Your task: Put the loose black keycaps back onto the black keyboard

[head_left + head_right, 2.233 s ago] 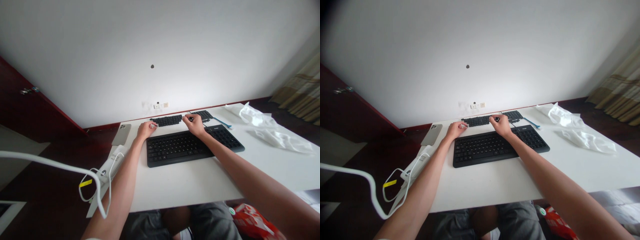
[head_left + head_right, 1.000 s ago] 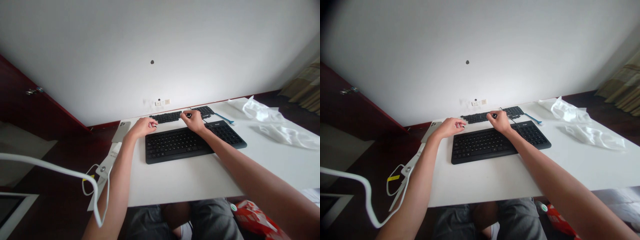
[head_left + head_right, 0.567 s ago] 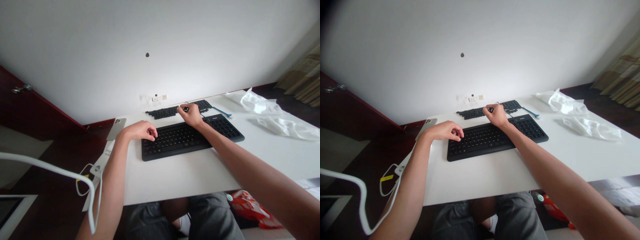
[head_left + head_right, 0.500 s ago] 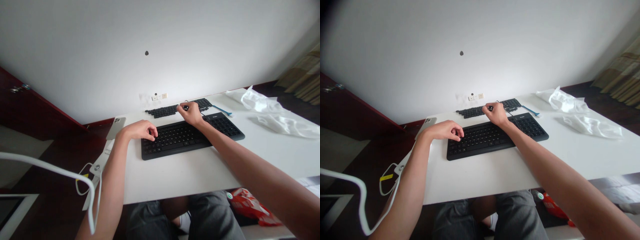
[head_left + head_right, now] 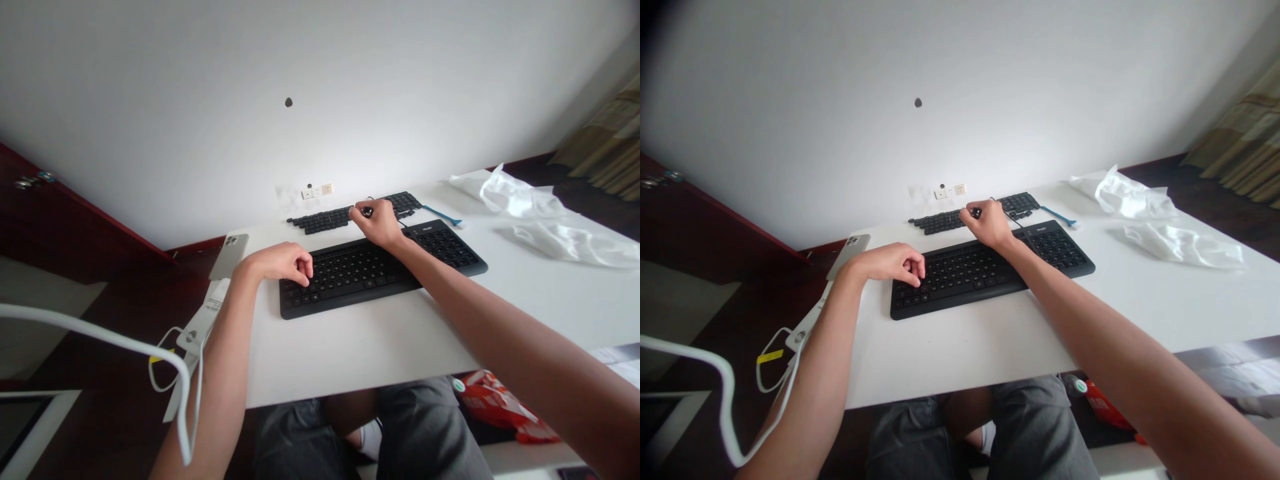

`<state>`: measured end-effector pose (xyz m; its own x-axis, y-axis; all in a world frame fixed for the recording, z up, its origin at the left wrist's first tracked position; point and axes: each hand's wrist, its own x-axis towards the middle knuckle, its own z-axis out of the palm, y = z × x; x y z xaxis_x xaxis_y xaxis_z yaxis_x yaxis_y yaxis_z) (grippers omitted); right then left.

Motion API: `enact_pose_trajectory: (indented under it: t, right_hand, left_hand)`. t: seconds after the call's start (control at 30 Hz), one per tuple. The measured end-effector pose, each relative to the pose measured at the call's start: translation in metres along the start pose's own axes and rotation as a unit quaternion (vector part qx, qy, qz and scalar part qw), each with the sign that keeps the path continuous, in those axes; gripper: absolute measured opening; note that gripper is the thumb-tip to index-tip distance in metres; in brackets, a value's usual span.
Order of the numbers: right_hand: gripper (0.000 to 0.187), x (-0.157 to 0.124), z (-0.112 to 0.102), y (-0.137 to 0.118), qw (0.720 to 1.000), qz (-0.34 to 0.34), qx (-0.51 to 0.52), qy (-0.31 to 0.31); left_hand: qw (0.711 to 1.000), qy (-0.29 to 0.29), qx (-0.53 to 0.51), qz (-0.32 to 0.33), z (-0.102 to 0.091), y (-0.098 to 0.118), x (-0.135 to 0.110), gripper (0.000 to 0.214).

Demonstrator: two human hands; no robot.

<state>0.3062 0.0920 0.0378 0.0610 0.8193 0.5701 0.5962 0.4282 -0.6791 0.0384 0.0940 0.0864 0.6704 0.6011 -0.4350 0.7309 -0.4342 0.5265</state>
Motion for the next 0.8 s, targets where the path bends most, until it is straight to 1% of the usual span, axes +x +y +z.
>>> enact_pose_trajectory:
  t: [0.27, 0.47, 0.57, 0.8]
  right_hand:
    - [0.031, 0.0000, -0.0008, -0.0013, 1.000, -0.002, -0.008, 0.003]
    - [0.030, -0.0003, -0.0010, -0.0019, 1.000, -0.002, -0.010, -0.003]
    - [0.030, -0.0002, -0.0010, -0.0015, 1.000, -0.006, -0.009, -0.002]
    - [0.032, 0.0003, -0.0004, -0.0016, 1.000, -0.008, -0.008, -0.001]
  left_hand:
    - [1.000, -0.008, 0.010, 0.005, 0.0014, 0.0035, 0.0009, 0.013]
    - [1.000, -0.016, 0.018, 0.014, 0.0005, -0.0003, 0.0035, 0.013]
    - [0.999, -0.030, 0.007, 0.023, -0.0008, -0.0015, 0.0042, 0.013]
    - [0.999, -0.037, -0.010, 0.028, -0.0009, -0.0052, 0.0056, 0.013]
